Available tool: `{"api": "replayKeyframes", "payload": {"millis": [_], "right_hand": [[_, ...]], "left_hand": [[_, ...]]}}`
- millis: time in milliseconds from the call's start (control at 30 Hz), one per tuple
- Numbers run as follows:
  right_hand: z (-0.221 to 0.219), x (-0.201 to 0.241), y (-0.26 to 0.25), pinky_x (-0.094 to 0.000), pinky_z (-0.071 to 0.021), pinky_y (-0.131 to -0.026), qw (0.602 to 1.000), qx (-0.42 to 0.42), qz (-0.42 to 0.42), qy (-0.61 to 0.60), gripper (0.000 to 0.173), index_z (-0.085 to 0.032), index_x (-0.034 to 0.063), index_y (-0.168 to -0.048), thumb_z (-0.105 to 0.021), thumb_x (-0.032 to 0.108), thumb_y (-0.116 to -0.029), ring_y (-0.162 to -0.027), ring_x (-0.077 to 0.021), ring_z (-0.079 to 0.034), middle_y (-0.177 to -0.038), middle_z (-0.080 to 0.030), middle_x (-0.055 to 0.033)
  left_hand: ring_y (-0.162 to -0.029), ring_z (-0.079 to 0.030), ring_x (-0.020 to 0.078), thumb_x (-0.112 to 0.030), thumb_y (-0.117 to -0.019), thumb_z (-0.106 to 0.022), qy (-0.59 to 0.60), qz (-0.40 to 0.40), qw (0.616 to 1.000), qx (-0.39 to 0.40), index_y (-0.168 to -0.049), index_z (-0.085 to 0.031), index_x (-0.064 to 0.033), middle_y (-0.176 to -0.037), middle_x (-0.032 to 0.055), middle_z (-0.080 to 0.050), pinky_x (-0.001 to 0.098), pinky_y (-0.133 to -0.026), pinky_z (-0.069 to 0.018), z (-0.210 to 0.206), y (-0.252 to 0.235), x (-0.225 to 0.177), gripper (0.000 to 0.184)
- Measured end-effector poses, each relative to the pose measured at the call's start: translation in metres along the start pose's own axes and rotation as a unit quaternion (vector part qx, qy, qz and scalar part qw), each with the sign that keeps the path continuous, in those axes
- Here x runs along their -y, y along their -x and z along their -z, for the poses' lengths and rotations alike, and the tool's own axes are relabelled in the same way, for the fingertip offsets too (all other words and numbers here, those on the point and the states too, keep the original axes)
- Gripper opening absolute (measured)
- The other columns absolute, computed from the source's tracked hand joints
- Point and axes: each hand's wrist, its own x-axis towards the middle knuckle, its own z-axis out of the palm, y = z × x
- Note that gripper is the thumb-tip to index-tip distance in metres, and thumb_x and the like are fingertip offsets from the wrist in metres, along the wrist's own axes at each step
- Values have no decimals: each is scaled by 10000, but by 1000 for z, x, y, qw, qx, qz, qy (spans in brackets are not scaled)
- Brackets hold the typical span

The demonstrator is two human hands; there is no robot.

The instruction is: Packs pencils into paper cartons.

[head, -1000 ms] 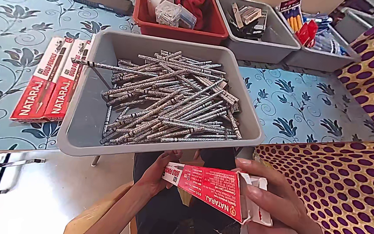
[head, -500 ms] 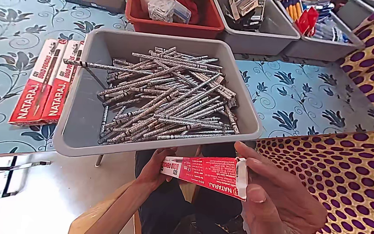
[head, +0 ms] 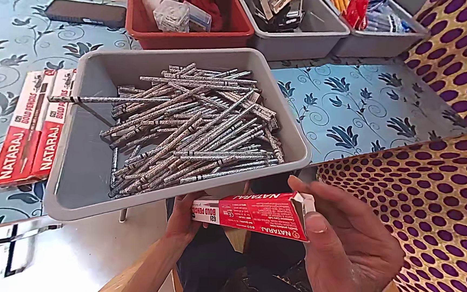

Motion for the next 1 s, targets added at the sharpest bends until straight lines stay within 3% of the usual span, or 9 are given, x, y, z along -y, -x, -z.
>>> {"api": "replayKeyframes", "payload": {"millis": [133, 300, 633, 767, 1000], "right_hand": [[-6, 1, 4, -229, -618, -892, 998, -39, -9, -55, 145, -719, 106, -1109, -663, 173, -993, -1039, -89, -740, -1094, -776, 17], [-5, -1, 7, -221, -617, -888, 999, -41, 21, -14, 109, -753, 138, -1047, -669, 186, -996, -1052, -79, -735, -1088, -782, 37], [2, 1, 5, -224, -629, -863, 999, -27, 30, -3, 121, -761, 126, -1051, -659, 168, -1001, -1026, -98, -749, -1063, -789, 21], [-3, -4, 9, -228, -626, -870, 998, -57, 39, 11, 97, -756, 146, -1030, -670, 173, -995, -1017, -94, -750, -1058, -788, 30], [-11, -8, 8, -246, -630, -849, 994, -100, 18, -36, 35, -692, 122, -958, -670, 99, -973, -1015, -141, -761, -1040, -792, -54]], "left_hand": [[-489, -667, 82, -18, -1019, -308, 6, -24, 999, 28, -826, -631, -120, -666, 43, -724, 207, -402, -529, 2, 1, 4, 389], [-513, -682, 92, -22, -1008, -345, 15, -47, 997, 53, -813, -671, -114, -681, 57, -732, 220, -422, -545, 5, 1, 6, 391], [-504, -682, 96, -6, -1004, -338, 5, -53, 997, 53, -793, -677, -116, -676, 60, -735, 220, -414, -542, 4, 1, 2, 414], [-505, -682, 90, 2, -1010, -318, 0, -57, 998, 40, -801, -650, -116, -673, 55, -735, 214, -415, -541, 4, 2, 2, 410], [-511, -678, 78, 17, -1001, -333, 8, -67, 998, 6, -832, -618, -114, -663, 33, -724, 217, -420, -547, 1, 4, 3, 357]]}}
